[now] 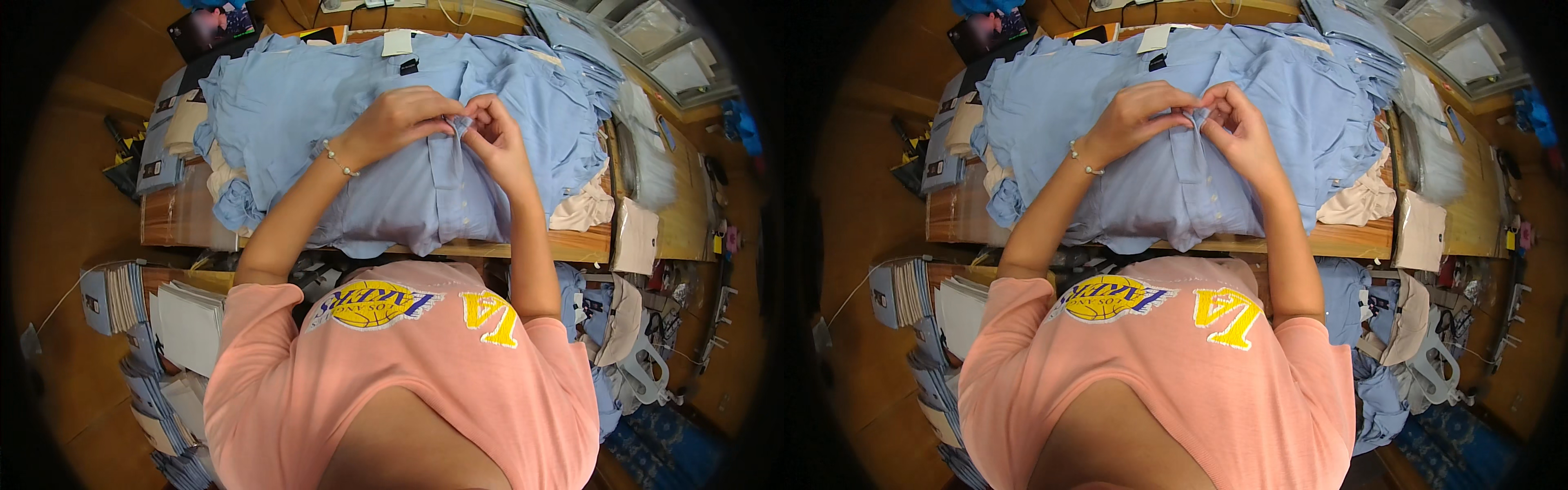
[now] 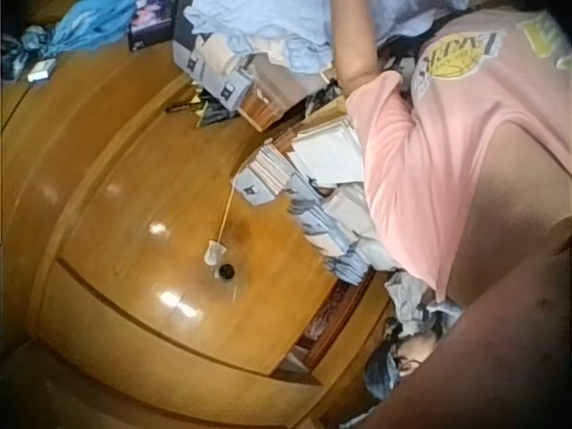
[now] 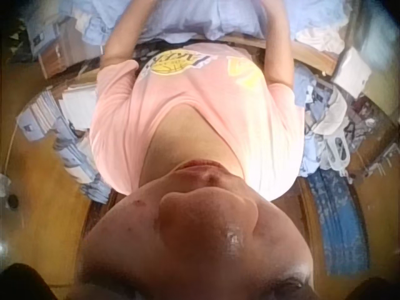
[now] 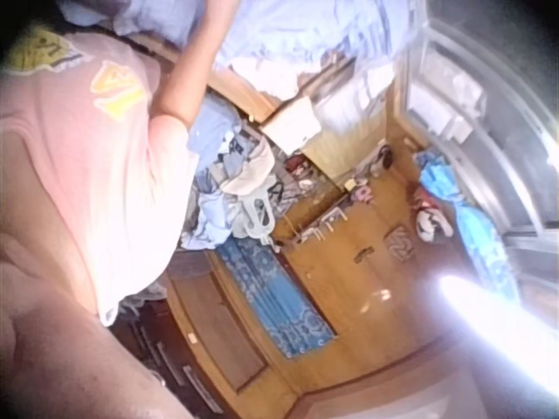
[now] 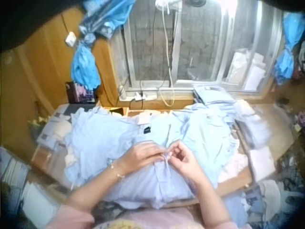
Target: The person buttons several shirts one at a time on a work table, smoothing the fabric and aligning the plackets before fastening the buttons.
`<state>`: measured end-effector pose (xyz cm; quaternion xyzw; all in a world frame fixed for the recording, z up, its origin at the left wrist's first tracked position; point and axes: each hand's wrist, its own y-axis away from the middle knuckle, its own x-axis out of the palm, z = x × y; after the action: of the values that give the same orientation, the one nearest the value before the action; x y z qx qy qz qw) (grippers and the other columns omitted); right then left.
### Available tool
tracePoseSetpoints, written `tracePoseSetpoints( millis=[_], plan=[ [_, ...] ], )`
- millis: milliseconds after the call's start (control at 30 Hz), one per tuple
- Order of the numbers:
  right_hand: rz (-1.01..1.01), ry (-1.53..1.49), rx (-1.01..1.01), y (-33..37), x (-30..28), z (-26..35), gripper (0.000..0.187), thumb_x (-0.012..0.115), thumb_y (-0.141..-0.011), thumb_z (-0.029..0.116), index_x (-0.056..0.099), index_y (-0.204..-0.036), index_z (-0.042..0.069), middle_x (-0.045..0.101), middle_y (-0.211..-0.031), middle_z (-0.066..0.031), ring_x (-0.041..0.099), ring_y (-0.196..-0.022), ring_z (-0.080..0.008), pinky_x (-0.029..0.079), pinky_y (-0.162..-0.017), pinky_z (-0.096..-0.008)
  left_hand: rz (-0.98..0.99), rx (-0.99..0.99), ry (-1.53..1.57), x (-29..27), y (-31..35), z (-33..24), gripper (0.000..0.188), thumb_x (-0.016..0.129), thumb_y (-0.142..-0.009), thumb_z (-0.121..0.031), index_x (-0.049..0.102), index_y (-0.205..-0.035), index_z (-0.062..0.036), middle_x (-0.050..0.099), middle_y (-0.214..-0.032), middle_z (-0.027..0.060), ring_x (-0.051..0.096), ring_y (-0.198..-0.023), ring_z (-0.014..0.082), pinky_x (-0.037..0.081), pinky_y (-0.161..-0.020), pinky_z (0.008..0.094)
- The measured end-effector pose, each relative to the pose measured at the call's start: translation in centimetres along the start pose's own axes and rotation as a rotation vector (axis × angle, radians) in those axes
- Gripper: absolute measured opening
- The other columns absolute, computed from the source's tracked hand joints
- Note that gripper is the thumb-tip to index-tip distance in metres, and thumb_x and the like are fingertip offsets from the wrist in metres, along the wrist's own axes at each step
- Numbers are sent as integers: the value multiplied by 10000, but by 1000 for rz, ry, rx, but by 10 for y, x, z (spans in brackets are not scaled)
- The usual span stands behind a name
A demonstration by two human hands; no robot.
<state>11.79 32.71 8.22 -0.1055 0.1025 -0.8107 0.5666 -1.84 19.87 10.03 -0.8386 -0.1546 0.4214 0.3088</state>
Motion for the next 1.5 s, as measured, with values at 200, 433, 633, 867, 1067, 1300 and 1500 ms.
tracePoseSetpoints(
  millis=[200, 433, 633, 867, 1067, 1300, 1500],
  plan=[
    [-72, -165, 142, 11, 0, 7, 330, 582, -777, -39, 389, -1028, 55, 532, -773, 3, 455, -665, -43, 367, -605, -174, 228, 180, -219, -6, -12, -5, 227, 649, -727, -67, 590, -947, -59, 564, -833, 61, 551, -782, 226, 462, -688, 319],
    [-245, 542, 48, 62, 33, -18, 261, 686, -747, 116, 477, -883, 43, 507, -727, 6, 450, -611, -73, 379, -557, -225, 119, 181, -410, -23, -15, 12, 196, 621, -745, -67, 553, -928, -54, 542, -880, 68, 520, -866, 244, 452, -745, 317],
    [-251, 243, 116, -8, -18, 22, 116, 628, -808, 139, 530, -840, 85, 501, -780, 51, 429, -697, -56, 359, -626, -203, -96, 306, -703, -62, -69, 62, 122, 534, -858, -94, 560, -940, -8, 566, -845, 58, 540, -759, 185, 446, -680, 289],
    [-301, 718, -412, -17, -49, 118, 206, 643, -738, 16, 555, -924, 12, 569, -789, -30, 537, -747, -129, 423, -707, -241, -88, -301, -49, -87, -72, -49, 157, 592, -813, -120, 587, -925, -10, 595, -870, 108, 567, -827, 270, 455, -762, 314],
    [-21, 879, -158, 53, -38, 36, 218, 661, -720, 105, 607, -923, 45, 578, -885, -98, 523, -879, -283, 413, -787, -334, 107, -280, -207, -20, 39, -46, 143, 608, -799, -109, 607, -898, -6, 620, -857, 114, 596, -780, 256, 467, -705, 306],
    [-171, 842, -264, 57, -1, 19, 198, 686, -708, 168, 615, -862, 67, 582, -864, -49, 507, -804, -237, 383, -727, -331, 14, -378, -196, -16, 43, -64, 121, 628, -761, -42, 607, -870, 6, 621, -850, 110, 598, -787, 245, 462, -704, 297],
    [-261, 956, -411, 67, 10, 9, 190, 698, -698, 163, 624, -857, 90, 570, -827, -20, 505, -787, -209, 357, -676, -328, -9, -404, -181, -15, 41, -60, 113, 631, -759, -50, 606, -855, 5, 621, -836, 112, 597, -782, 248, 458, -699, 299]
  ],
)
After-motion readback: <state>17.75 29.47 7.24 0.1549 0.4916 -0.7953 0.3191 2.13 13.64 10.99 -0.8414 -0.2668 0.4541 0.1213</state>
